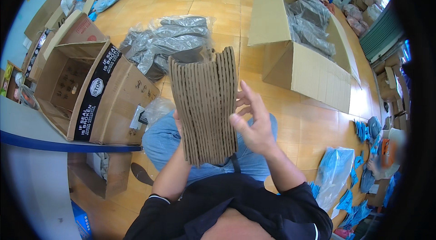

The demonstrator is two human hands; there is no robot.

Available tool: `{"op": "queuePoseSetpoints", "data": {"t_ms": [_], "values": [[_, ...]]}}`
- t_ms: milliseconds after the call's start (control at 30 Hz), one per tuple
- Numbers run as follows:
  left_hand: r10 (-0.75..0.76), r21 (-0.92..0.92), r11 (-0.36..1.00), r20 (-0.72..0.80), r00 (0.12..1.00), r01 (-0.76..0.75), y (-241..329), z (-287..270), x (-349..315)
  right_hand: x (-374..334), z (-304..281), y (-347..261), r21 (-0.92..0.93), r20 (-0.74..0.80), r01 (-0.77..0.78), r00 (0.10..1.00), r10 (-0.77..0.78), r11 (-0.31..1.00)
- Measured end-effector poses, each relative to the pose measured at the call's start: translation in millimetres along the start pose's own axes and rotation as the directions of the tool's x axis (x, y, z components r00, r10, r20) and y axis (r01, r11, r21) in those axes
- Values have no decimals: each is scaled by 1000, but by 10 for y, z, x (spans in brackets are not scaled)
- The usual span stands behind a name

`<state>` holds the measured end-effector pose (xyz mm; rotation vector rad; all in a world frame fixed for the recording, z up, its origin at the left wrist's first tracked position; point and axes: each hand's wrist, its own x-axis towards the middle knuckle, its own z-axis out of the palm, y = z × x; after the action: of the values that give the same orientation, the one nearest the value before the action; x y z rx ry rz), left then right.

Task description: The person sits on the floor and repeatedly picks up brown shoe soles, aligns them, places them into clear plastic bags, and puts the bags into a cardboard box. The person also handles a small white marker briefly.

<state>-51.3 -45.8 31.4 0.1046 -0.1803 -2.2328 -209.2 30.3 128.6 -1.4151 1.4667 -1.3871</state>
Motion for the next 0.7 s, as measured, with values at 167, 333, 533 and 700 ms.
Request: {"op": "queuePoseSetpoints", "data": {"t_ms": [167,333,533,700], "values": [[-175,-67,983,-32,984,173,-125,-23,-290,474,-270,56,-19,-118,232,965,-233,972],[-289,-5,956,139,947,293,-290,105,-451,493,-230,113,281,197,-11,979,-46,960],[-249,390,858,-258,934,336,-408,279,-432,316,-173,26,200,291,1,955,-60,980],[43,353,929,206,978,-115,-95,285,-388,158,-157,117,219,69,50,995,-66,974]]}}
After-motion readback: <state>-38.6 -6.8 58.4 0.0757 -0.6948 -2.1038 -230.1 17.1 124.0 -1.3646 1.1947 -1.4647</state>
